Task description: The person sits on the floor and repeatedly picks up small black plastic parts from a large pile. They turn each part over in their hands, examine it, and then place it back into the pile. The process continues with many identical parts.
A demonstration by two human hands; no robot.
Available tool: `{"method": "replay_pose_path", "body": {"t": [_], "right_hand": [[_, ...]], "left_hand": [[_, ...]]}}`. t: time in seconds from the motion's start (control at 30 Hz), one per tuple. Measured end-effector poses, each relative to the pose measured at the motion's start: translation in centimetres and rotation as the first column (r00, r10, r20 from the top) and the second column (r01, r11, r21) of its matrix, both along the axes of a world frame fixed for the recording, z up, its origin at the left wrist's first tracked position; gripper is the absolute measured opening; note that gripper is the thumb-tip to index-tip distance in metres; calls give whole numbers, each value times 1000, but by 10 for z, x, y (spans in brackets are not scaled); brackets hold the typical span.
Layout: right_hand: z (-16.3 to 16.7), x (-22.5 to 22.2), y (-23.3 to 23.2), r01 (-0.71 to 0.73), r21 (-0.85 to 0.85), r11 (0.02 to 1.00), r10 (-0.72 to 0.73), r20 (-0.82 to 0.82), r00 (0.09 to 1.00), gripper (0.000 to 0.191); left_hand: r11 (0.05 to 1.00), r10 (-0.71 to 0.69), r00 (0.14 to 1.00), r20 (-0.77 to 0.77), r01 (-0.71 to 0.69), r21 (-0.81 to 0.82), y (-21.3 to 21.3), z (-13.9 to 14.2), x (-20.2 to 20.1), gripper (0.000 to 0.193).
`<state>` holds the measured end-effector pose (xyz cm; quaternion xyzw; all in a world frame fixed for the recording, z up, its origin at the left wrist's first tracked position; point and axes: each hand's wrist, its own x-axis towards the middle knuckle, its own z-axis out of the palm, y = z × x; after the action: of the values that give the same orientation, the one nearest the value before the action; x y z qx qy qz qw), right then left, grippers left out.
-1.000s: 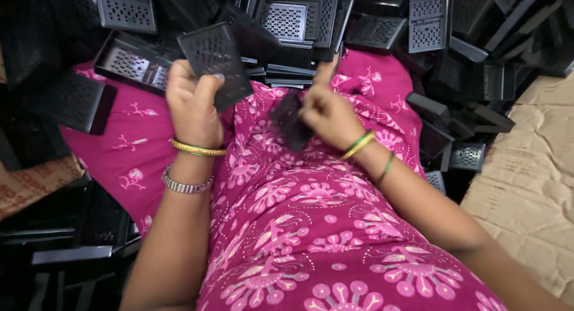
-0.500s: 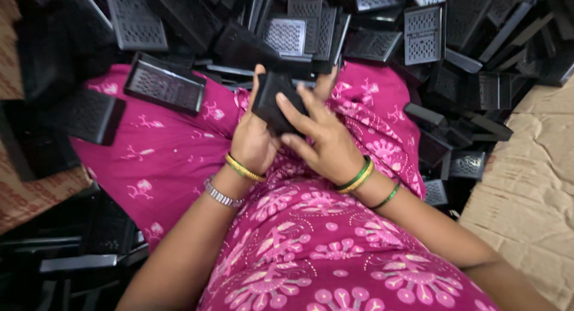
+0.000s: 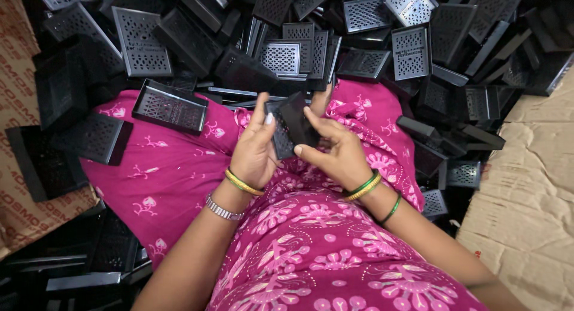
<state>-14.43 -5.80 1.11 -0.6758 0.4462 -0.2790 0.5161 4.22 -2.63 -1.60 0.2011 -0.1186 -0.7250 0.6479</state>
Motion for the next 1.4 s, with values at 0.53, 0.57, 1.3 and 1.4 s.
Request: {"method": "replay_pose_path", "body": {"t": [0.53, 0.57, 1.3, 1.4], "right_hand": [[-11, -13, -6, -132, 401, 907, -12, 336, 942, 55], [-11, -12, -5, -155, 379, 912, 11, 355, 935, 55], [21, -45, -19, 25, 272, 962, -104, 279, 955, 40], [28, -65, -15, -34, 245, 969, -41, 296, 954, 35]], "left_hand": [[996, 60, 942, 330, -79, 44, 0, -4, 4, 82], [995, 43, 941, 337, -71, 71, 1, -6, 3, 83], [973, -26, 870, 493, 135, -188, 20, 15, -26, 48], [965, 43, 765, 643, 135, -225, 25, 26, -35, 39]]}}
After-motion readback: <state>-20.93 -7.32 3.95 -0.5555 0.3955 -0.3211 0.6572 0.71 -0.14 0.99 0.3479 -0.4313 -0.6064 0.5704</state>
